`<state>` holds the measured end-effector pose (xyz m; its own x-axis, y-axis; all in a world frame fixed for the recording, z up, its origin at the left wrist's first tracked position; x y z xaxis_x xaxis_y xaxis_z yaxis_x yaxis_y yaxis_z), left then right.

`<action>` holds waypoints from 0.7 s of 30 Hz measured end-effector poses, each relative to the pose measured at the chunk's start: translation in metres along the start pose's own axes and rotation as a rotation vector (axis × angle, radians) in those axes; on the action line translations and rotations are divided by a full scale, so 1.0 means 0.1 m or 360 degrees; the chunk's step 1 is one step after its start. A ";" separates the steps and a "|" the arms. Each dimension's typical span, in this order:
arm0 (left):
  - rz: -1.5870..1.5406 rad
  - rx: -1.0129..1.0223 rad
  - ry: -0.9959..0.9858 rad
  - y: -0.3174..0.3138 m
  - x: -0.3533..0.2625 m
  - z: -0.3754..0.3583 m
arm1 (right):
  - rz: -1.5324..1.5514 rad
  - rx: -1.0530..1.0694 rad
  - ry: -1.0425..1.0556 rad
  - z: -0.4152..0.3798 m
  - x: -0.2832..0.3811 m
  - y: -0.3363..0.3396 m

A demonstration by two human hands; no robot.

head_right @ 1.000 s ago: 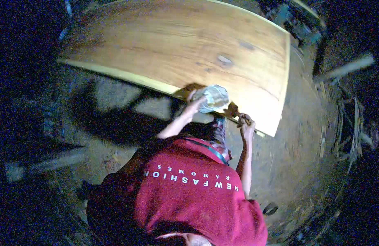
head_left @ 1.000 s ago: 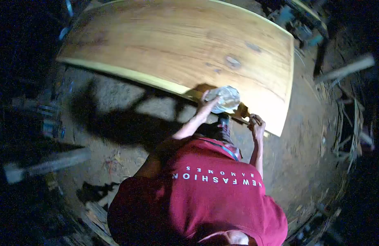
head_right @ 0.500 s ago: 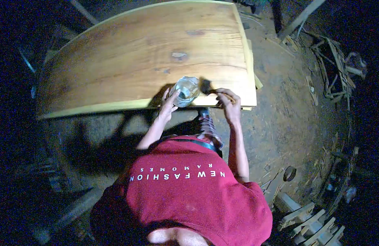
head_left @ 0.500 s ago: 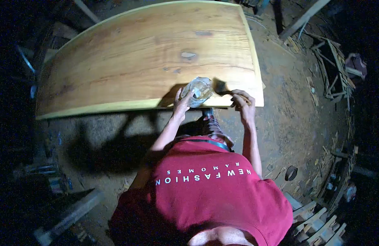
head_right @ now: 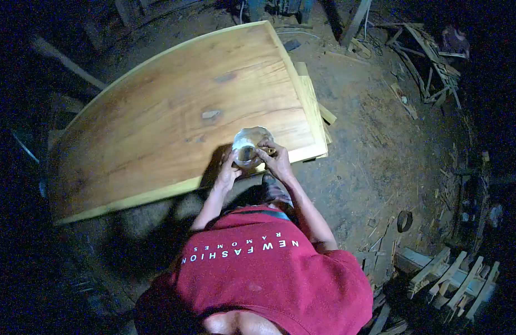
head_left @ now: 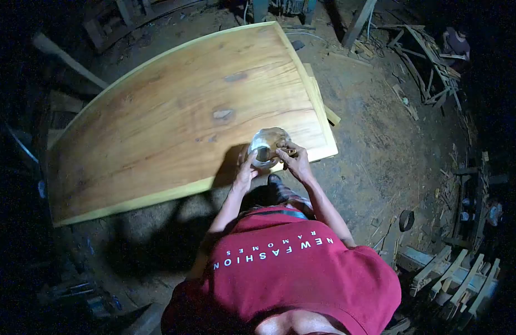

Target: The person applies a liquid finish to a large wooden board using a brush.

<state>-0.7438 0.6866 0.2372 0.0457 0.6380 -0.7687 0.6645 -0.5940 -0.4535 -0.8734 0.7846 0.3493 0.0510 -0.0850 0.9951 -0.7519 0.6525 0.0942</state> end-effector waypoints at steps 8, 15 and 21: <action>0.0113 -0.0113 0.0069 -0.06 -0.27 0.44 | 0.0157 -0.0075 -0.0214 0.52 -0.36 0.37; 0.0071 -0.0125 0.0027 0.22 -0.27 0.93 | -0.0310 -0.0275 -0.0130 0.41 -0.47 0.79; 0.0157 0.0016 0.0022 0.39 -0.50 1.12 | -0.1208 -0.0407 -0.0173 -0.29 -0.40 0.86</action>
<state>-0.8035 0.5767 0.2075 0.1208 0.5829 -0.8035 0.6488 -0.6590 -0.3805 -0.9206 0.8658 0.3186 0.4130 -0.6384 0.6495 -0.3635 0.5384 0.7603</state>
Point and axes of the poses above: each hand's wrist, its own z-axis towards the middle knuckle, its own y-axis out of the back of the hand, x = y × z, the point moved 10 cm from there along z, towards the middle knuckle, and after that the axes turned 3 degrees about z, right-handed, at the moved point
